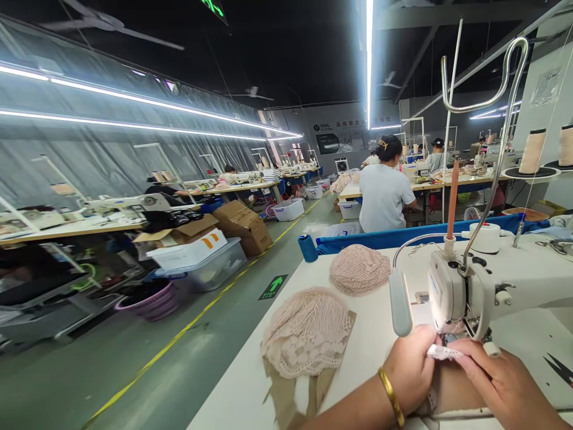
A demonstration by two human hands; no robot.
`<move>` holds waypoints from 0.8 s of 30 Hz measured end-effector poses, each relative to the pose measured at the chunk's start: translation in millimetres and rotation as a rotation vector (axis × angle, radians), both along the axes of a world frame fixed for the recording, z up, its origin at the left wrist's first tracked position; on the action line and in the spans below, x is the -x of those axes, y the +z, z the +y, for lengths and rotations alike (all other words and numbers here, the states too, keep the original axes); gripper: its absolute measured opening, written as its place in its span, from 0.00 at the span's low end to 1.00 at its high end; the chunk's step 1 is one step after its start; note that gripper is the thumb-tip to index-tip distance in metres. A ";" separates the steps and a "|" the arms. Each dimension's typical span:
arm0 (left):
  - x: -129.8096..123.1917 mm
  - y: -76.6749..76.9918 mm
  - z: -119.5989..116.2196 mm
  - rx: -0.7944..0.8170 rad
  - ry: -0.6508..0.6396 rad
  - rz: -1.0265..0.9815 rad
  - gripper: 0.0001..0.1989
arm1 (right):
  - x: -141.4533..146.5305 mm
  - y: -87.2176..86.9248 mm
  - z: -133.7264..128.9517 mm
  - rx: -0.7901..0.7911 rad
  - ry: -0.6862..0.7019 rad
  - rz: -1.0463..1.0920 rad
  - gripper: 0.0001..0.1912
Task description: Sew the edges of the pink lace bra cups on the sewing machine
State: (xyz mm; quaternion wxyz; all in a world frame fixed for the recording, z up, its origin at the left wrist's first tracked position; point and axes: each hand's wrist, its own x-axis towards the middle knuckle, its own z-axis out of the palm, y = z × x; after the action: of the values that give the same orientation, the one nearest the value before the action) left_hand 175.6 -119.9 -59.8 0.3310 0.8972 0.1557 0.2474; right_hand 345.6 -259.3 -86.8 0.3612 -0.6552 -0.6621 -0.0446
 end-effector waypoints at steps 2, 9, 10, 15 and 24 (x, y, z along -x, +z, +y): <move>-1.5 -0.6 1.1 0.017 -0.002 0.021 0.09 | 1.9 1.2 0.0 0.012 0.004 0.047 0.18; -5.0 -2.2 2.5 0.171 -0.002 0.132 0.05 | -8.4 6.1 0.3 -0.035 0.076 -0.149 0.18; -5.4 -1.8 2.8 0.216 0.007 0.130 0.07 | -8.7 6.0 0.3 -0.035 0.074 -0.156 0.18; -7.7 -2.3 6.2 0.335 0.049 0.139 0.09 | -4.5 6.8 2.3 -0.042 0.063 -0.150 0.15; -4.7 -12.9 0.4 0.227 0.030 -0.012 0.09 | -5.0 7.7 -0.1 0.022 0.126 -0.130 0.15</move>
State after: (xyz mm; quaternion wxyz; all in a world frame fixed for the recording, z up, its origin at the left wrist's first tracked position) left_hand 180.3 -119.5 -72.7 0.4275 0.8500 0.1943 0.2387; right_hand 350.5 -259.4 -79.1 0.3123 -0.6119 -0.7244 -0.0572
